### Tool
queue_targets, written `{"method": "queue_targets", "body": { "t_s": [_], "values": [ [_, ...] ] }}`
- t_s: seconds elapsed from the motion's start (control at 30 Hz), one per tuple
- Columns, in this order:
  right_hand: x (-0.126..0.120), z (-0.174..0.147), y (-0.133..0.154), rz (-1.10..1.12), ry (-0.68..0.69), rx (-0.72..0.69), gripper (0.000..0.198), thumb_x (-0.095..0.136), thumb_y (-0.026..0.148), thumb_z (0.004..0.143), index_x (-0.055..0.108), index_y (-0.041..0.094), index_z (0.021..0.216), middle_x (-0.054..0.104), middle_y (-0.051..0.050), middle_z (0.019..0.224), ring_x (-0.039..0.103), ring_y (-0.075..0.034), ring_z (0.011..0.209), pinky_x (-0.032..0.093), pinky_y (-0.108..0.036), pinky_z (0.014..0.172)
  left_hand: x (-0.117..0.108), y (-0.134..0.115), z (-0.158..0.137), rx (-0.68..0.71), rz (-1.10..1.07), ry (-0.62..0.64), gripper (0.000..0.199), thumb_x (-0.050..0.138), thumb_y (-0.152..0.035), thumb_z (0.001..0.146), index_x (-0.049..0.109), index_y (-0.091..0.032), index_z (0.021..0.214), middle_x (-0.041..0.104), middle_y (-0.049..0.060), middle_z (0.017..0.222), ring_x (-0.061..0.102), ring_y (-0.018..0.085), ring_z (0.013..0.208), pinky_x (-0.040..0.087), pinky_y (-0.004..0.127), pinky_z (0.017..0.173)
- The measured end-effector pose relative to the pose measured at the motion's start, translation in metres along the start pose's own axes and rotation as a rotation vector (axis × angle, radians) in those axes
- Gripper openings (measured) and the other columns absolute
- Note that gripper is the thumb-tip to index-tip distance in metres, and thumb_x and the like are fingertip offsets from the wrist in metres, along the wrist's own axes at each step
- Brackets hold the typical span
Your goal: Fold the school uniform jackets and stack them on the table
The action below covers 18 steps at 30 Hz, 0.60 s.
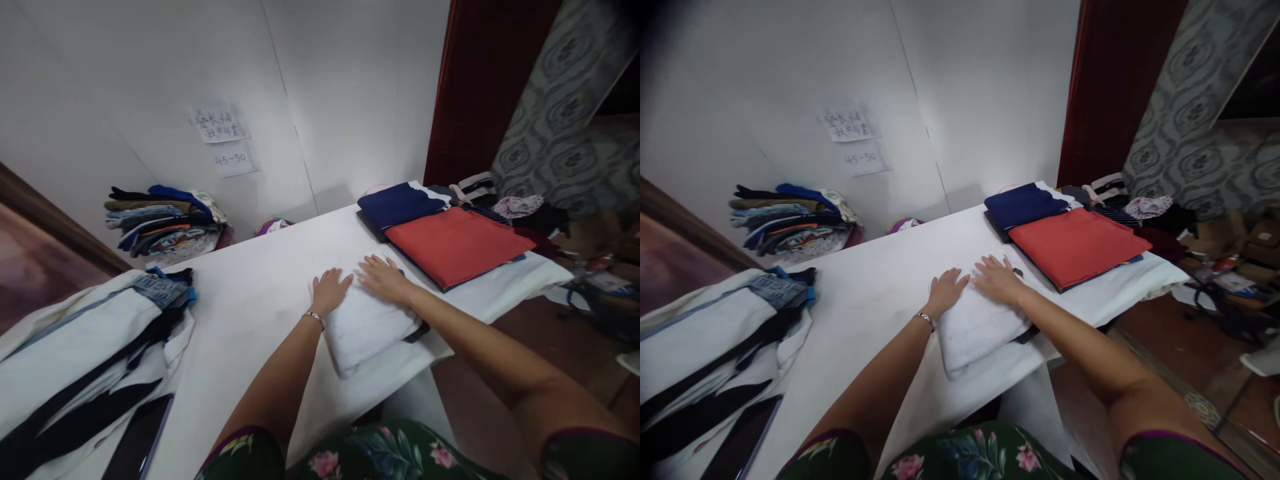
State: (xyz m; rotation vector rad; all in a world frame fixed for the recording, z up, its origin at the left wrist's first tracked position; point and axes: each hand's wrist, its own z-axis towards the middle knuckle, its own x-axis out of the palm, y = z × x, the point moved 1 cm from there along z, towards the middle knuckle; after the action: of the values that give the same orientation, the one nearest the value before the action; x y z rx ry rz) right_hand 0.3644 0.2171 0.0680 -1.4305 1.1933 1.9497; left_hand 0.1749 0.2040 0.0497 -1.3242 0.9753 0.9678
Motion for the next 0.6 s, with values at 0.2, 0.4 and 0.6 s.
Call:
{"method": "queue_targets", "body": {
  "t_s": [0.2,0.4,0.6],
  "values": [
    [0.035,-0.059,0.035,-0.091,-0.058,-0.305,0.064,0.043,0.056,0.093,0.033,0.024,0.148,0.019,-0.010,0.158,0.012,-0.027,0.146,0.007,-0.053,0.116,0.001,0.004,0.000,0.082,0.064,0.004,0.046,0.034,-0.045,0.095,0.050,-0.028,0.134,0.042,0.008,0.149,0.032,0.027,0.139,0.020,0.060,0.111],
    [0.050,-0.064,0.031,-0.085,-0.052,-0.281,0.066,0.041,0.057,0.094,0.033,0.020,0.148,0.018,-0.013,0.158,0.009,-0.027,0.146,0.004,-0.052,0.117,0.004,0.004,0.002,0.088,-0.008,-0.035,0.044,0.036,-0.046,0.095,0.053,-0.028,0.132,0.046,0.008,0.146,0.034,0.026,0.138,0.018,0.059,0.112],
    [0.021,-0.064,0.036,0.005,-0.005,-0.279,0.058,0.052,0.049,0.091,0.042,0.025,0.143,0.027,-0.012,0.156,0.018,-0.027,0.145,0.013,-0.053,0.116,-0.001,0.014,0.001,-0.027,-0.223,-0.184,0.041,0.043,-0.041,0.093,0.058,-0.020,0.125,0.051,0.011,0.141,0.040,0.025,0.136,0.022,0.049,0.115]
  ]
}}
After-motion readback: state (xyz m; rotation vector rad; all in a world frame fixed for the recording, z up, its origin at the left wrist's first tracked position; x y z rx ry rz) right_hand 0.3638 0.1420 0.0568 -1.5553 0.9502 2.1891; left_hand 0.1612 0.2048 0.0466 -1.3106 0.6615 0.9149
